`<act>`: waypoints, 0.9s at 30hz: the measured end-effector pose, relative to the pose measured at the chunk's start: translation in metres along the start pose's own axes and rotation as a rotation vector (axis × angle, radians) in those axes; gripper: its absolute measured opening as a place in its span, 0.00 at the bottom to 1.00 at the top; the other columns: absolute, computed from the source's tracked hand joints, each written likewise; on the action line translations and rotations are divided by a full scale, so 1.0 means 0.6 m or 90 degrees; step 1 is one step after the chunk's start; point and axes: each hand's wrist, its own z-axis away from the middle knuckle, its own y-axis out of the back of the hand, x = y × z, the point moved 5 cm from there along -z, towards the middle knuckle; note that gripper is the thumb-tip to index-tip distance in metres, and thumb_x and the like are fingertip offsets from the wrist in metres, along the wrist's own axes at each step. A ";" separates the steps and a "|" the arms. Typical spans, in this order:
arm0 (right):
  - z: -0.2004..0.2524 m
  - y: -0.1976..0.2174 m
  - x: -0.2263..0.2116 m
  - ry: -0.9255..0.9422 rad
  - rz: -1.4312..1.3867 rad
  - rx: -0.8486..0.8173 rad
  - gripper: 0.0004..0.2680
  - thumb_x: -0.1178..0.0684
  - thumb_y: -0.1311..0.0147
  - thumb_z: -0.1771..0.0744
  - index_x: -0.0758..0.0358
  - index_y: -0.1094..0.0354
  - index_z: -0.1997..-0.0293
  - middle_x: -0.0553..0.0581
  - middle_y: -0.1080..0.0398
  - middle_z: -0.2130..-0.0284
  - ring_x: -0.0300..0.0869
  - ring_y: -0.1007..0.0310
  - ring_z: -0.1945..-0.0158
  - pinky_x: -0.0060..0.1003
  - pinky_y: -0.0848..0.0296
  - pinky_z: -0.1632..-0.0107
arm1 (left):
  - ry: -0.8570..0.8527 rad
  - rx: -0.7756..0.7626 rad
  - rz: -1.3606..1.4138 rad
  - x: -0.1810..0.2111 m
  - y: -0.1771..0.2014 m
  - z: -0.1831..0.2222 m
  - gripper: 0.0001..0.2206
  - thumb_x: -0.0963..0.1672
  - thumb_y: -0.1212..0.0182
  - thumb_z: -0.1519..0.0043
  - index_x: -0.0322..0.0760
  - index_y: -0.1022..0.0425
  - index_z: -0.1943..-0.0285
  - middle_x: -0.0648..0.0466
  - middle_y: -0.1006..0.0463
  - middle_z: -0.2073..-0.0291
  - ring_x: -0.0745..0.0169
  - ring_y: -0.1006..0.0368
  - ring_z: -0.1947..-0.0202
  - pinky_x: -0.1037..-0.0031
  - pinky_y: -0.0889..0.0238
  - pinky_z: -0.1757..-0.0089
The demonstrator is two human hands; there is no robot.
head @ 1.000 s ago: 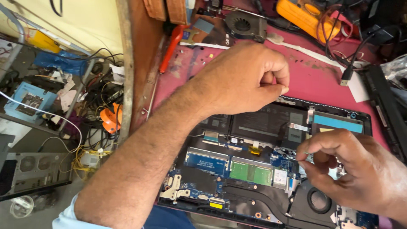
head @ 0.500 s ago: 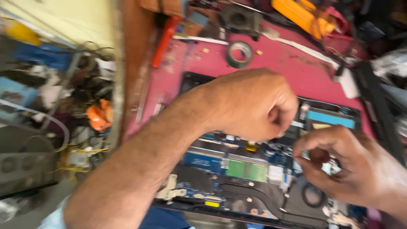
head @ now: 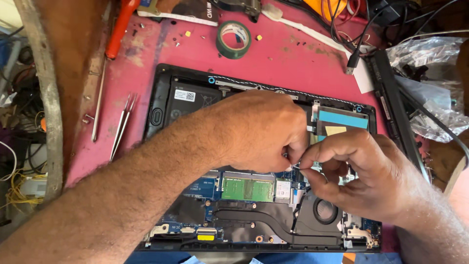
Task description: The person manipulates internal laptop components including a battery and cables by hand, applies green tape to secure internal wires, and uses a small screwdriver to adjust parts within the chassis.
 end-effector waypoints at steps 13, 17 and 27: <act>-0.006 0.019 0.050 -0.088 0.022 -0.060 0.15 0.63 0.38 0.37 0.61 0.43 0.51 0.49 0.26 0.75 0.28 0.26 0.81 0.25 0.31 0.81 | 0.010 -0.013 0.019 -0.007 -0.005 -0.009 0.03 0.44 0.32 0.51 0.50 0.16 0.70 0.63 0.17 0.78 0.69 0.20 0.76 0.67 0.27 0.67; -0.010 0.006 0.054 -0.055 0.030 -0.081 0.17 0.62 0.36 0.37 0.60 0.43 0.49 0.45 0.32 0.82 0.31 0.28 0.78 0.27 0.30 0.77 | 0.047 -0.036 0.010 -0.007 -0.006 -0.011 0.03 0.44 0.32 0.51 0.51 0.16 0.70 0.63 0.19 0.82 0.69 0.22 0.78 0.68 0.28 0.66; -0.024 0.002 0.025 -0.042 0.047 -0.067 0.17 0.63 0.34 0.40 0.59 0.42 0.53 0.45 0.36 0.86 0.32 0.32 0.84 0.31 0.35 0.80 | 0.049 -0.028 0.017 -0.006 -0.003 -0.010 0.02 0.44 0.31 0.53 0.50 0.17 0.73 0.62 0.20 0.83 0.68 0.23 0.79 0.68 0.29 0.68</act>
